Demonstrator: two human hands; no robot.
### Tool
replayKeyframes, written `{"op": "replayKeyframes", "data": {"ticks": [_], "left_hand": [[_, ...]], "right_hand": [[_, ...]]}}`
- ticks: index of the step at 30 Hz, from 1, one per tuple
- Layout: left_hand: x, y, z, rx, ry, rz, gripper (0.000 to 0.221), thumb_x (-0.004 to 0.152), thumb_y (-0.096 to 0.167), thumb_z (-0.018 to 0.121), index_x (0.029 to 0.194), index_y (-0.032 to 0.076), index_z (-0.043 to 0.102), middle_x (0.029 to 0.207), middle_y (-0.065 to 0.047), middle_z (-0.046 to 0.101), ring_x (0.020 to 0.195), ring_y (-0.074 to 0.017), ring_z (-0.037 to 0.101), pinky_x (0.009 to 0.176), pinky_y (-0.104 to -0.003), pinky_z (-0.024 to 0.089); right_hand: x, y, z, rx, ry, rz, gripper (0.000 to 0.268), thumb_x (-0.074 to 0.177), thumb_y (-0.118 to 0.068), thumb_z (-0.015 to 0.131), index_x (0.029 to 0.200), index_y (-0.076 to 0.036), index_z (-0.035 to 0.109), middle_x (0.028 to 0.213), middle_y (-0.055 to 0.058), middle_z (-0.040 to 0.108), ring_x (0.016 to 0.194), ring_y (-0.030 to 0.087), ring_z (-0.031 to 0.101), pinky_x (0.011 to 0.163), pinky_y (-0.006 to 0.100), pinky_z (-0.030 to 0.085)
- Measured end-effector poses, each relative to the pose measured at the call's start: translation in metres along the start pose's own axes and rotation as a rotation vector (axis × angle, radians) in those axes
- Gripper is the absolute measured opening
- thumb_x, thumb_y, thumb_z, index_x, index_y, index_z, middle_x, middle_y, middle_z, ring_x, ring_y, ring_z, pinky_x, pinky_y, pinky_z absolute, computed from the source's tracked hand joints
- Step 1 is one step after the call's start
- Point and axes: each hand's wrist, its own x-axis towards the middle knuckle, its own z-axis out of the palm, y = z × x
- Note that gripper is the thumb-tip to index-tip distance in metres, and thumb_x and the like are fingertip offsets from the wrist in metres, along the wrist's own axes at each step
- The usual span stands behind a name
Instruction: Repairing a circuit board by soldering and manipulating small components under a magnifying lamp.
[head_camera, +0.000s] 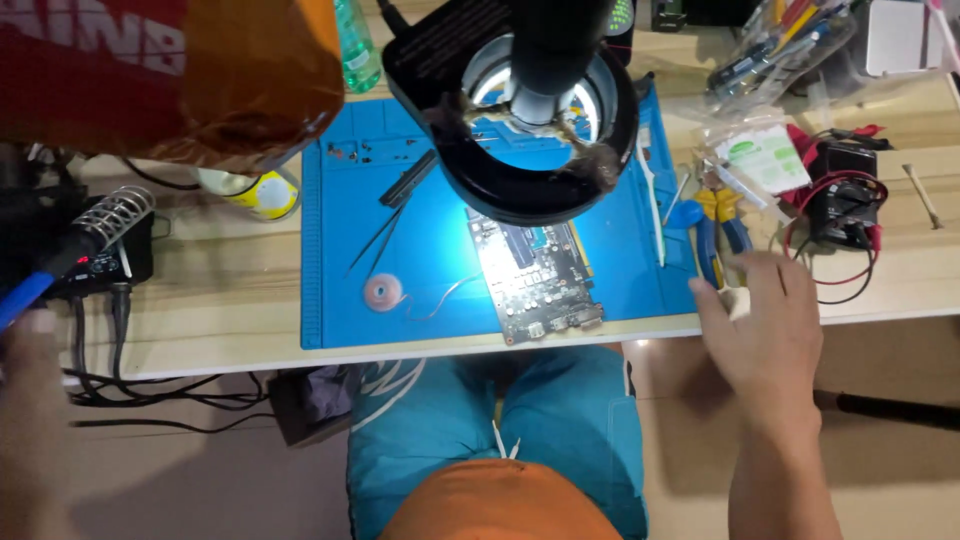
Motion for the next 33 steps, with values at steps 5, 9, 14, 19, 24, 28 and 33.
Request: {"op": "replayKeyframes", "data": {"ticks": [5, 9, 14, 19, 24, 28, 33], "left_hand": [[-0.053, 0.203, 0.002, -0.377, -0.114, 0.427, 0.023, 0.098, 0.002, 0.077, 0.119, 0.011, 0.077, 0.123, -0.008, 0.077, 0.115, -0.032, 0.069, 0.11, -0.045, 0.048], [-0.062, 0.251, 0.088, -0.471, -0.169, 0.712, 0.018, 0.093, 0.005, 0.084, 0.109, 0.005, 0.077, 0.104, -0.012, 0.075, 0.092, -0.0334, 0.067, 0.1, -0.053, 0.051], [-0.063, 0.256, 0.171, -0.205, -0.268, 0.644, 0.017, 0.098, 0.017, 0.078, 0.112, 0.014, 0.069, 0.104, -0.005, 0.062, 0.095, -0.0336, 0.056, 0.079, -0.05, 0.044], [-0.062, 0.249, 0.196, -0.194, -0.3, 0.598, 0.017, 0.099, 0.015, 0.079, 0.115, 0.012, 0.075, 0.099, -0.008, 0.064, 0.093, -0.0346, 0.061, 0.079, -0.051, 0.05], [-0.058, 0.241, 0.196, -0.293, -0.338, 0.522, 0.021, 0.102, 0.012, 0.077, 0.122, 0.006, 0.078, 0.099, -0.013, 0.067, 0.092, -0.037, 0.066, 0.077, -0.05, 0.055], [-0.05, 0.241, 0.18, -0.596, -0.426, 0.341, 0.017, 0.105, 0.012, 0.067, 0.115, 0.007, 0.08, 0.107, -0.011, 0.071, 0.089, -0.0258, 0.069, 0.076, -0.042, 0.056], [-0.047, 0.241, 0.174, -0.54, -0.323, 0.339, 0.015, 0.1, 0.021, 0.068, 0.102, 0.023, 0.083, 0.099, 0.004, 0.076, 0.074, -0.0123, 0.072, 0.065, -0.036, 0.046]], "right_hand": [[0.025, 0.007, 0.025, -0.212, 0.046, -0.096, 0.054, 0.098, -0.049, 0.09, 0.124, -0.002, 0.081, 0.128, 0.024, 0.067, 0.113, 0.048, 0.06, 0.103, 0.055, 0.051], [0.029, 0.017, 0.034, -0.255, 0.04, -0.08, 0.054, 0.102, -0.052, 0.088, 0.126, -0.003, 0.081, 0.132, 0.024, 0.07, 0.115, 0.046, 0.063, 0.102, 0.054, 0.052], [0.035, 0.012, 0.033, -0.183, 0.008, 0.008, 0.037, 0.104, -0.036, 0.081, 0.122, -0.004, 0.083, 0.124, 0.025, 0.072, 0.113, 0.046, 0.065, 0.1, 0.054, 0.051], [0.027, 0.023, 0.04, -0.184, 0.257, -0.135, 0.026, 0.091, -0.019, 0.087, 0.111, -0.003, 0.083, 0.115, 0.02, 0.07, 0.106, 0.041, 0.064, 0.089, 0.05, 0.057], [0.016, 0.039, 0.032, -0.16, 0.22, -0.035, 0.028, 0.092, -0.028, 0.08, 0.112, -0.008, 0.086, 0.11, 0.012, 0.075, 0.111, 0.034, 0.071, 0.09, 0.046, 0.058], [0.024, 0.042, 0.015, 0.431, -0.014, 0.346, 0.018, 0.109, -0.017, 0.065, 0.112, -0.006, 0.079, 0.106, 0.005, 0.074, 0.099, 0.022, 0.069, 0.094, 0.034, 0.056], [0.053, 0.071, 0.017, 1.19, -0.155, 0.934, 0.025, 0.107, -0.035, 0.057, 0.098, -0.016, 0.07, 0.103, 0.009, 0.079, 0.096, 0.023, 0.081, 0.082, 0.036, 0.065]]}}
